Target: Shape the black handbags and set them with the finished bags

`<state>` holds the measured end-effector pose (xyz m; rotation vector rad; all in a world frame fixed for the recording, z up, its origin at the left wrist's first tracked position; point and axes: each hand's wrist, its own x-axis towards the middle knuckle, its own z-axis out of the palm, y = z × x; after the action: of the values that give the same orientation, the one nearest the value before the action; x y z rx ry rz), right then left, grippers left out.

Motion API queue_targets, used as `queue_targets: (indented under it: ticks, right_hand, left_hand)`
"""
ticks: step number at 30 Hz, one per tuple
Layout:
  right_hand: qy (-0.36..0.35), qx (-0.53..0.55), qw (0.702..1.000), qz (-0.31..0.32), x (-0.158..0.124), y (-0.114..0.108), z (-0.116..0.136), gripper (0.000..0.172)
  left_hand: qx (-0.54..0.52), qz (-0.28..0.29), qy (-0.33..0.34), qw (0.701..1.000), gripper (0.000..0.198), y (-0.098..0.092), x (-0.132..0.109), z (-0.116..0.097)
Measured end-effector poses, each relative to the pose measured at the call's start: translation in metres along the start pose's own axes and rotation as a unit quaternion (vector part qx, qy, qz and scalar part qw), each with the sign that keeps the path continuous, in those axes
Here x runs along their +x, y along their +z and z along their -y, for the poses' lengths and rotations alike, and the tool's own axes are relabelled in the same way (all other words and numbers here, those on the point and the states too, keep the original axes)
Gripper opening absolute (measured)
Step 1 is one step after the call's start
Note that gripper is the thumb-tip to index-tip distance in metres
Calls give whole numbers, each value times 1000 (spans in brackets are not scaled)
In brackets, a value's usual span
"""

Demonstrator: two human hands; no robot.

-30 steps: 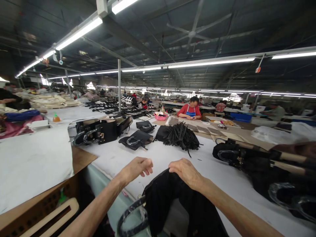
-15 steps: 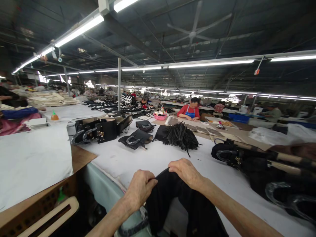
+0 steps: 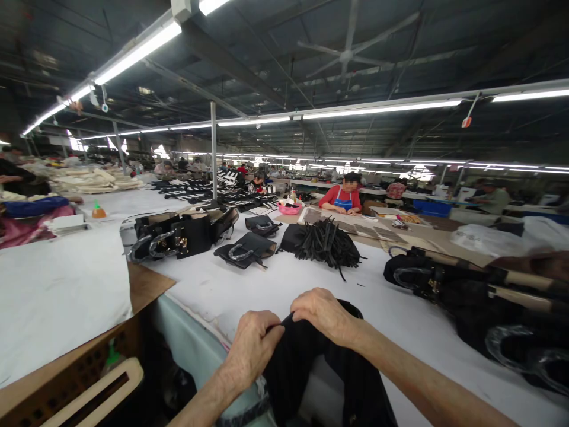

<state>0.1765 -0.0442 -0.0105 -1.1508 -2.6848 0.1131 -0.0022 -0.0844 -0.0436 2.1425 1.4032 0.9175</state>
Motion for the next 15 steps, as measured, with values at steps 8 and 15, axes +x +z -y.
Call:
queue_targets:
  ticks: [8,15]
  right_hand:
    - [5,-22,1000,-7,-9,-2,2,30]
    - [178,-101,979,19,-34,-11,-16,21]
  left_hand:
    - [172,64,-16,983,25,-3,10,-19]
    - [302,111,33,946,38,-3,24,-29]
